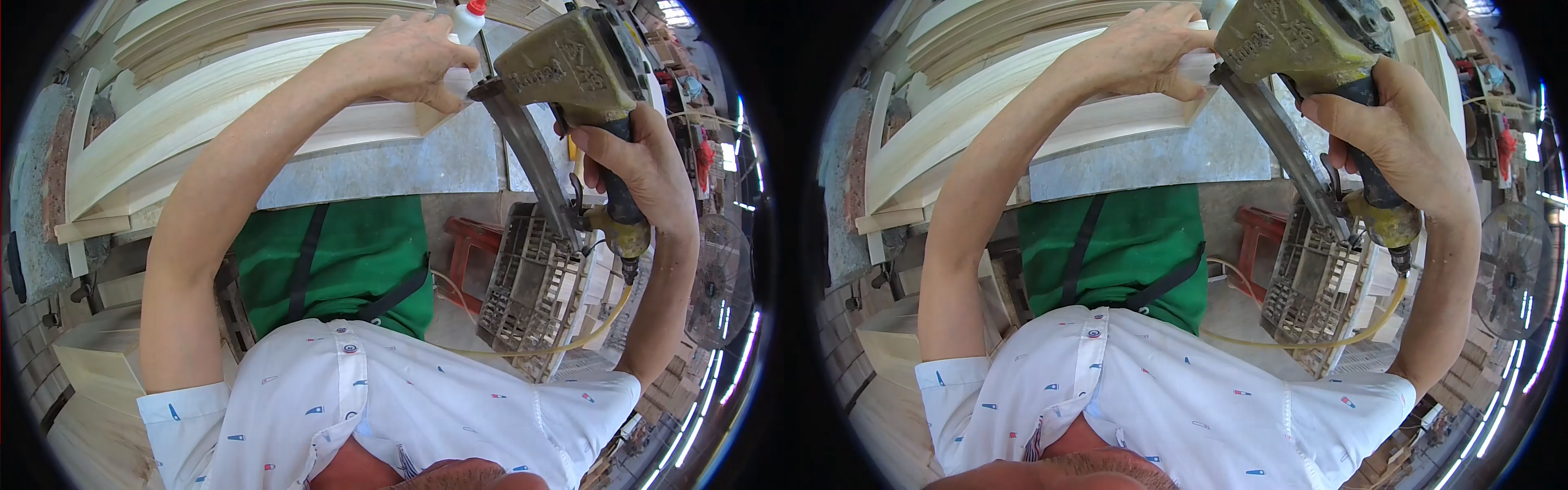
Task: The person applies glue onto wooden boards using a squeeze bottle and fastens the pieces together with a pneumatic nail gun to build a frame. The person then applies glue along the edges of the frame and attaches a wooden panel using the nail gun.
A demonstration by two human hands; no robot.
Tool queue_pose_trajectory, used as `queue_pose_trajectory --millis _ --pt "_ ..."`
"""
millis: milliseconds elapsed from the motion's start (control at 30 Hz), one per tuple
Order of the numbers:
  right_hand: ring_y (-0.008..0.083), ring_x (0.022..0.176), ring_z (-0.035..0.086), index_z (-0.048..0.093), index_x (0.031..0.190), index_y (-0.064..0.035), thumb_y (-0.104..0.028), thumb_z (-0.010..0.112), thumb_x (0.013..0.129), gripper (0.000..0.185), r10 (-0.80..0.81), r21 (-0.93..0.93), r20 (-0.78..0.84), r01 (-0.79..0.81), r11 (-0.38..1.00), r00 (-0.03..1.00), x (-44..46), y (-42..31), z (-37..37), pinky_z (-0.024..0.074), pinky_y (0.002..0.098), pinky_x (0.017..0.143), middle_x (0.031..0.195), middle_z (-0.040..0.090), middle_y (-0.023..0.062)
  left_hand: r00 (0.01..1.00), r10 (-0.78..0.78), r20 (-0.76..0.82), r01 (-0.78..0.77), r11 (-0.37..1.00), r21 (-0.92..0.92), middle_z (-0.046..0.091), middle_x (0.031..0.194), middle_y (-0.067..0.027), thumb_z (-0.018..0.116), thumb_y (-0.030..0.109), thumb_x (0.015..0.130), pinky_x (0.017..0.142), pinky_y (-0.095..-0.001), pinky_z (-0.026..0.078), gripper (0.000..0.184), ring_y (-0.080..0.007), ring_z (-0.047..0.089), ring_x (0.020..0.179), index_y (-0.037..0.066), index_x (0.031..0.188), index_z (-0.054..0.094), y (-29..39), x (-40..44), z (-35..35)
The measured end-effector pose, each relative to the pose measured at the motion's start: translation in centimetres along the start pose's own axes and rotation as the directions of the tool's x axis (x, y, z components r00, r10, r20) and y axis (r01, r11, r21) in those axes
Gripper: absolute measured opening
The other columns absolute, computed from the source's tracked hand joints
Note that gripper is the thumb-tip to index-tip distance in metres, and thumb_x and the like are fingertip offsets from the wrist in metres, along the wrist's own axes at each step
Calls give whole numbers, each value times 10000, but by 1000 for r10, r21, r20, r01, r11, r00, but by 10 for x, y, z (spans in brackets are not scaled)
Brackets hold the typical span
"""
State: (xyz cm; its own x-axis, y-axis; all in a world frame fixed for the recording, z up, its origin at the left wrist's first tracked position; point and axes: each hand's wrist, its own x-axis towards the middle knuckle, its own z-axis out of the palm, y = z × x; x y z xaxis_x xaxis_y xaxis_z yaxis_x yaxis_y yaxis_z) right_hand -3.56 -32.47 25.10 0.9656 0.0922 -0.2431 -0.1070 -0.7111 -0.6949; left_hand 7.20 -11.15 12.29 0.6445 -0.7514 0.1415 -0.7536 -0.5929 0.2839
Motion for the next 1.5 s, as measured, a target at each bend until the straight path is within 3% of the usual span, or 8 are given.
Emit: queue_pose_trajectory --millis 200,433,600,700,900,1167,1333,1500 --pt "78 515 547 613 965 53 -208 712 805 322 -1 -102 -21 -1 995 1000 0 -1 0 431 215 456 696 605 52 998 55 32 -57 994 90 594 1017 -193 686 349 821 779 -410 474 441 -296 573 954 83 1169 632 3 3 -12" --pt "84 514 542 605 950 48 -185 698 820 283 -25 -147 -26 21 989 999 -3 -9 2 428 225 466 692 595 40 986 121 -112 -118 992 36 577 979 -194 696 387 791 783 -446 473 434 -324 562 957 136 1140 634 4 -8 -9" --pt "97 528 553 593 876 60 -174 688 813 260 54 53 -58 -51 997 997 -16 8 -8 432 242 486 615 574 36 998 62 -2 -62 998 -26 552 1069 -181 709 529 743 875 -496 450 567 -360 523 1089 191 1186 604 -6 1 2" --pt "96 531 561 589 864 66 -175 687 805 266 149 110 -43 -144 983 988 -16 26 -9 434 244 486 614 584 45 998 25 59 -21 998 -67 500 1182 -170 733 409 717 925 -467 427 539 -353 497 1129 142 1161 587 -2 1 -5" --pt "135 501 567 552 797 82 -193 664 793 297 196 61 5 -195 979 981 10 96 8 452 294 484 578 568 73 992 25 121 9 962 -275 503 1180 -158 580 297 928 979 -374 391 394 -309 482 1144 114 1276 547 -11 10 -14" --pt "292 581 637 526 837 138 -133 581 742 293 139 154 132 -158 975 982 40 146 24 499 405 616 572 579 190 932 -214 293 346 766 -541 599 1121 -71 658 187 885 916 -282 437 441 -153 558 1011 48 1288 546 -20 31 -29" --pt "502 875 566 497 999 135 -110 573 750 358 52 160 109 -69 985 993 43 163 33 453 516 782 826 579 363 852 -259 454 480 734 -481 623 1063 -42 728 215 832 885 -267 452 500 -118 572 965 45 1271 562 -23 47 -41" --pt "508 872 562 483 1054 125 -82 580 772 363 -24 194 51 14 981 998 40 168 39 454 520 782 833 593 342 847 -249 470 505 655 -562 632 1021 -29 720 190 838 863 -248 460 417 -94 576 911 51 1215 610 -24 48 -39"
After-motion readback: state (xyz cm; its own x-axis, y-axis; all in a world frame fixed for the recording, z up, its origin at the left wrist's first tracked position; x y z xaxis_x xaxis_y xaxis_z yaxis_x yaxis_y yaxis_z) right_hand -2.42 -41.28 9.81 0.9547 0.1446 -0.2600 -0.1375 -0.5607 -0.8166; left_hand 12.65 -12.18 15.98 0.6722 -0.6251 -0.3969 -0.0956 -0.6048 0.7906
